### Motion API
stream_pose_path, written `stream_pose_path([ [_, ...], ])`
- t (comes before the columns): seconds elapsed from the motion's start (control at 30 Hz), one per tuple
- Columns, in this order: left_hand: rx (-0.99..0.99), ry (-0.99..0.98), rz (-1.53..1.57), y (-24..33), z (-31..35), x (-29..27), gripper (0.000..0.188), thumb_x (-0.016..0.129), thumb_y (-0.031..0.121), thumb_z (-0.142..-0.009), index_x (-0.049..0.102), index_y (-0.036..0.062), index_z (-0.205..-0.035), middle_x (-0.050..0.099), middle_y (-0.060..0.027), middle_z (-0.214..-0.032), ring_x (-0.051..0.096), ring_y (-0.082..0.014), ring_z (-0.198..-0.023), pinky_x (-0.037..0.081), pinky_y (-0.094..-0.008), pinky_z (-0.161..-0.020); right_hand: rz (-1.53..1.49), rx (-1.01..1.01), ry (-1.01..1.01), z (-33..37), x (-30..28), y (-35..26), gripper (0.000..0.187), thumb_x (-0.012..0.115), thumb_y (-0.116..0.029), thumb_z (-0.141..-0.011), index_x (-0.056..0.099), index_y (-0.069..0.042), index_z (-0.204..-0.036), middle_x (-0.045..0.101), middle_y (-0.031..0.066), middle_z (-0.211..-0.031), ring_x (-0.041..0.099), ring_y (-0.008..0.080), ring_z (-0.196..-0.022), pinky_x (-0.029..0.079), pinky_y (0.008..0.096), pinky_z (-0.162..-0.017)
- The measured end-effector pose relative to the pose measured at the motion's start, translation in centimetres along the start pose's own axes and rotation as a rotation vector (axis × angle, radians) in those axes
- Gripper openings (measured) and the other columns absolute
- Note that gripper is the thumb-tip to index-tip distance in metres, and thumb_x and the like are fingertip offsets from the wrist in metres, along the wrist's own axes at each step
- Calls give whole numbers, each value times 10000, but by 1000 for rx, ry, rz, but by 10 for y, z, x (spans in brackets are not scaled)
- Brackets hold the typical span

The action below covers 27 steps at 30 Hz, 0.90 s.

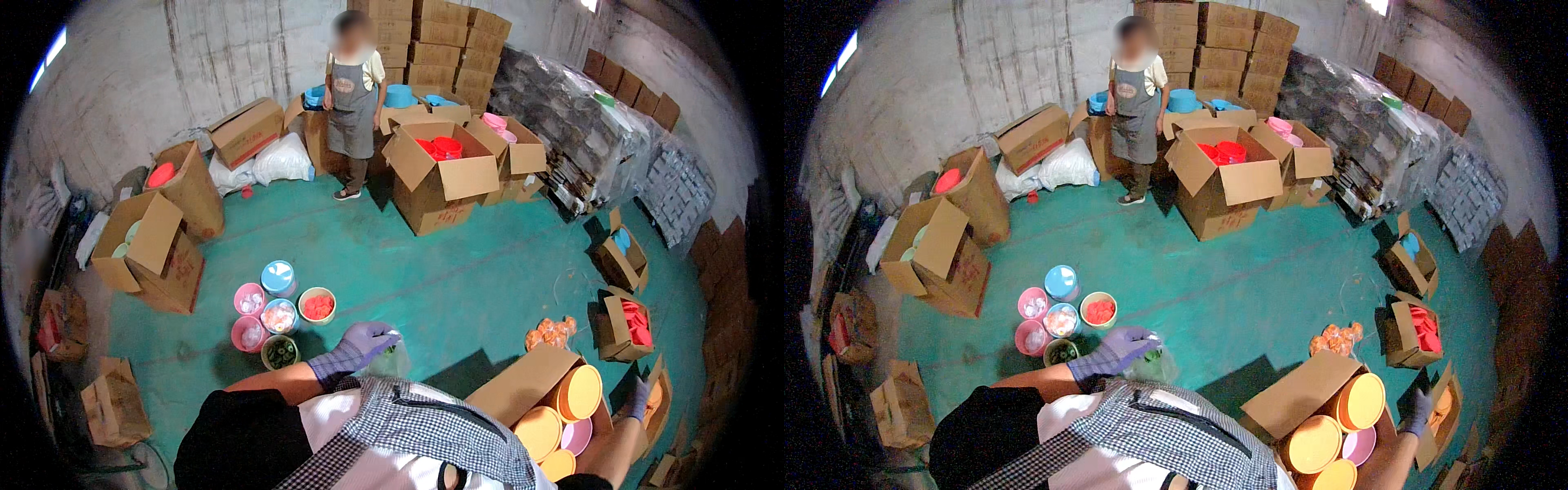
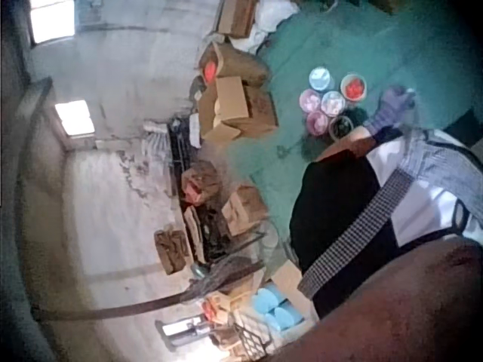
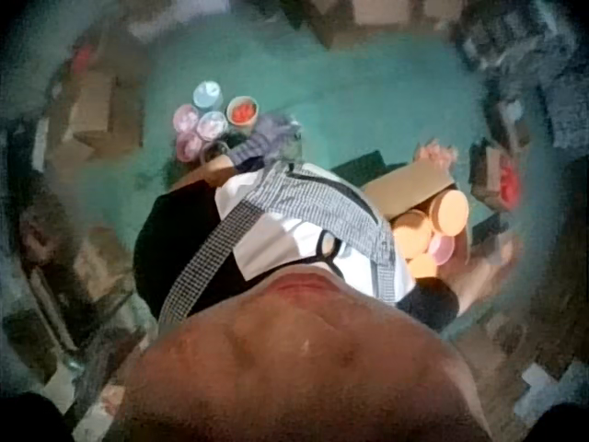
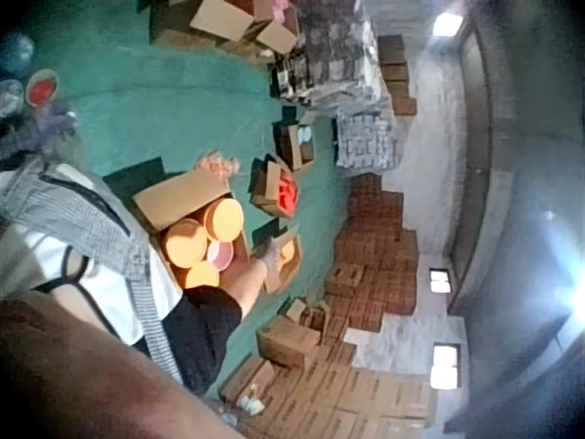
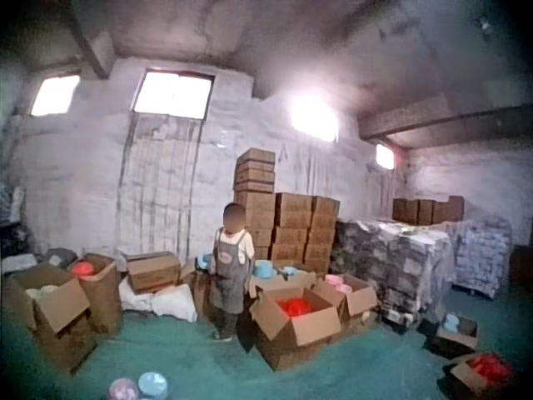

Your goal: The person transfers green circular objects from a white bowl into plastic bags, ties the bags, and places them into a cardboard box. The person then picks up yellow plastic lids from another box and stacks them.

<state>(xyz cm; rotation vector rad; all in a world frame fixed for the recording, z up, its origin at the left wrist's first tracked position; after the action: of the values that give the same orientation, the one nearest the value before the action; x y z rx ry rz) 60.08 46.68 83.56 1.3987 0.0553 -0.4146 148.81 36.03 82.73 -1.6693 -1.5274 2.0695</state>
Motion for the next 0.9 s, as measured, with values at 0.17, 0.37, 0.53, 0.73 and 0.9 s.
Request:
stream_pose_path([
  [0.17,-35,-52,34,8,-5,5,370,657,363,-866,677,36,-1037,681,-97,-945,620,-160,-876,486,-297,-802,-365,-564,-690,245,221,-286,596,645,-77,-809,440,-51,-1368,587,83,-1024,570,162,-861,485,294,-775],
  [0.37,8,-186,107,33,-19,26,351,652,339,-883,675,38,-1061,684,-75,-979,607,-131,-888,484,-294,-814,-186,-802,-1107,451,280,-424,869,766,-253,-764,284,-37,-1454,502,191,-1306,598,250,-1013,507,353,-857],
  [0.53,29,-212,153,32,-25,39,343,647,289,-896,656,33,-1124,678,-69,-1024,604,-121,-932,477,-275,-848,-148,-810,-1007,468,314,-419,927,751,-357,-760,244,-10,-1456,529,235,-1258,592,337,-1058,503,384,-883],
  [0.73,-24,-287,114,24,-21,40,368,640,284,-899,638,28,-1163,675,-60,-1058,595,-117,-966,470,-278,-881,-193,-661,-1021,467,339,-393,791,738,-325,-785,353,-32,-1410,586,210,-1192,636,276,-1031,513,384,-856],
  [0.9,62,-334,76,6,-31,44,435,587,402,-907,639,65,-1176,682,-90,-1069,618,-165,-971,472,-311,-874,-299,-609,-1017,469,346,-387,627,679,-243,-843,416,-55,-1380,621,168,-1158,652,247,-1010,507,359,-866],
])
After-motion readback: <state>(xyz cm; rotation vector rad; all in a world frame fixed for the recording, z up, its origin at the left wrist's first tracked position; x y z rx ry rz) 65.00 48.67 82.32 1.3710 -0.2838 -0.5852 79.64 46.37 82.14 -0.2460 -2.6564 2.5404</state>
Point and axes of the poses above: each hand's wrist, its own z-axis away from the middle knuckle, its own x-axis out of the palm, y = z × x, the point moved 5 cm from there along -z, towards the middle knuckle
